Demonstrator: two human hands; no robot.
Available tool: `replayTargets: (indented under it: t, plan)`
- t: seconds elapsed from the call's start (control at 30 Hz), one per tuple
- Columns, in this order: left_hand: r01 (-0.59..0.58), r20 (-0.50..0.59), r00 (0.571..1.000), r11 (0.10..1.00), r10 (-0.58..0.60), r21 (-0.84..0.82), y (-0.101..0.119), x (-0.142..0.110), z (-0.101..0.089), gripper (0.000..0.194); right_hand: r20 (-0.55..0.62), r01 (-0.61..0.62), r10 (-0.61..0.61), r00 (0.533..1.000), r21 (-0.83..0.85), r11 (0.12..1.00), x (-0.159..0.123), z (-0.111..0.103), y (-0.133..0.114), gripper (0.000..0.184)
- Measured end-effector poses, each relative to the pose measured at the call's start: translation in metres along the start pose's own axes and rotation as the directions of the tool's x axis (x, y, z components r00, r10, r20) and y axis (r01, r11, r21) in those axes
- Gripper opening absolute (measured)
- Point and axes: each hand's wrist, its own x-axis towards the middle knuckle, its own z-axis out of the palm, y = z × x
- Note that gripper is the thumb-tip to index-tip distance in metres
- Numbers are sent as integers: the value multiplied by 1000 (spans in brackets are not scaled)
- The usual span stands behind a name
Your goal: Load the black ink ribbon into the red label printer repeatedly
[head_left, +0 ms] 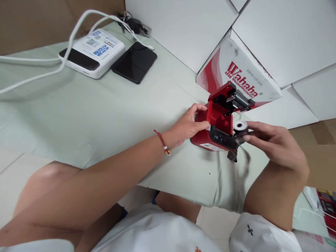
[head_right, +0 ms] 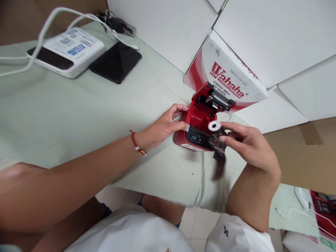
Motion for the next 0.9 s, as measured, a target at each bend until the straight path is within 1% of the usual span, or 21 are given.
replayTargets:
  t: [0.07, 0.13, 0.2, 0.27, 0.33, 0.4, 0.47, 0.53, 0.6, 0.67, 0.7, 0.73, 0.77, 0.8, 0.83, 0.87, 0.9]
  plan:
    - [-1, -2, 1000, 1000, 1, -5, 0, 0, 0, 51, 22, 12, -9, 1000, -147, 989, 19, 21, -13, 52]
    - [0, -13, 1000, 1000, 0, -3, -1, 1, 1, 51, 16, 12, -7, 1000, -331, 944, 36, 36, -25, 50]
    - [1, -20, 1000, 1000, -1, -3, -2, 2, 1, 52, 11, 15, -11, 1000, -512, 859, 48, 46, -36, 50]
    - [3, -17, 1000, 1000, -3, -12, -3, 3, 2, 54, 10, 30, -32, 999, -647, 762, 56, 53, -44, 52]
    - [12, -13, 1000, 1000, -12, -27, -3, 3, 2, 54, 6, 20, -24, 1000, -748, 664, 63, 57, -49, 54]
    - [18, -16, 1000, 999, -19, -36, -2, 3, 2, 54, 18, -2, 29, 999, -815, 579, 69, 61, -51, 53]
    - [24, -19, 1000, 999, -25, -37, -2, 3, 2, 53, 54, 2, 81, 995, -845, 535, 76, 65, -50, 51]
    - [24, -17, 1000, 999, -24, -31, -2, 2, 2, 53, 124, 56, 89, 988, -836, 546, 83, 68, -47, 48]
    - [16, -16, 1000, 1000, -16, -19, -2, 2, 2, 53, 174, 103, 64, 983, -798, 594, 86, 69, -43, 44]
    - [5, -18, 1000, 1000, -5, -9, -3, 2, 2, 52, 180, 134, -4, 984, -719, 682, 81, 68, -41, 40]
    - [3, -19, 1000, 1000, -4, -9, -3, 1, 2, 52, 160, 145, -51, 986, -655, 742, 75, 65, -41, 39]
    - [5, -17, 1000, 1000, -5, -14, -2, 1, 2, 52, 118, 155, -107, 987, -572, 805, 67, 63, -43, 37]
    - [10, -12, 1000, 1000, -10, -22, -2, 1, 2, 52, 39, 161, -162, 986, -478, 863, 58, 60, -44, 34]
    - [17, -5, 1000, 999, -17, -30, -2, 1, 2, 53, -75, 160, -204, 976, -386, 908, 48, 57, -46, 32]
    - [23, -2, 1000, 999, -23, -34, -1, 0, 2, 53, -218, 156, -231, 948, -313, 937, 40, 54, -48, 32]
    - [27, -2, 1000, 999, -27, -31, -1, 0, 2, 53, -354, 152, -248, 902, -277, 949, 35, 52, -47, 35]
    - [28, -5, 1000, 999, -28, -25, -1, 0, 2, 53, -459, 154, -276, 844, -287, 946, 32, 50, -45, 38]
